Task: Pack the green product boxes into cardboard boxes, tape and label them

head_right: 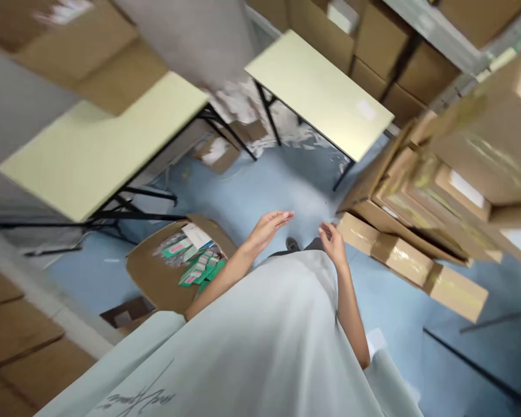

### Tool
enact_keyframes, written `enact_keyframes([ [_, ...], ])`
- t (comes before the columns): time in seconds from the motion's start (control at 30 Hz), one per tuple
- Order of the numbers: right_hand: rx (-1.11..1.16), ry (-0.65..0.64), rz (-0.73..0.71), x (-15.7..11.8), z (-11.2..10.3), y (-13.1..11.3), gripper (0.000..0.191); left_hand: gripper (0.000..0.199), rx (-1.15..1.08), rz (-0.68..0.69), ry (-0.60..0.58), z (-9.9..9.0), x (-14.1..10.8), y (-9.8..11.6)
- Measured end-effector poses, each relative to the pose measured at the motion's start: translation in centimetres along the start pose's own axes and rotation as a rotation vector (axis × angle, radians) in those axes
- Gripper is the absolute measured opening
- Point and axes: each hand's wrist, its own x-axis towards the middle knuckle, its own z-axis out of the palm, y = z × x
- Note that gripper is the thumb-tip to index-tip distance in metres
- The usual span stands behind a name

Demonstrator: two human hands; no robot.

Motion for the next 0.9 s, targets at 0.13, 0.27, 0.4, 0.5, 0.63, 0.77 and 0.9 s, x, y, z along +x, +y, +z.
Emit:
enact_keyframes([
  [0.13, -0.031, -0.199, -0.09, 3.2, 7.7, -7.5, 0.072, 0.05, -0.192, 0.102, 0.121, -6.3, -2.1, 4.0],
  [0.27, -0.094, -0.451, -0.161, 7.8, 14.7, -13.7, 0.065, 0.054, -0.36, 0.198, 0.277, -11.5, -3.1, 6.7],
  [0.4, -0.175, -0.679, -0.242, 13.6, 22.2, -19.3, 0.063, 0.055, -0.498, 0.268, 0.465, -16.3, -3.0, 9.7],
  [0.5, -0.226, -0.848, -0.319, 17.8, 28.1, -23.6, 0.062, 0.057, -0.596, 0.323, 0.665, -19.6, -2.7, 12.3],
  [0.63, -0.289, -1.08, -0.444, 21.9, 35.5, -28.8, 0.052, 0.06, -0.691, 0.442, 0.907, -22.8, -2.9, 15.0],
  [0.77, -0.346, -1.32, -0.551, 23.4, 42.2, -32.1, 0.044, 0.07, -0.787, 0.488, 1.102, -24.3, -4.1, 15.6],
  [0.9, -0.423, -1.585, -0.599, 21.2, 48.1, -33.2, 0.042, 0.075, -0.883, 0.509, 1.254, -25.2, -6.2, 14.8],
])
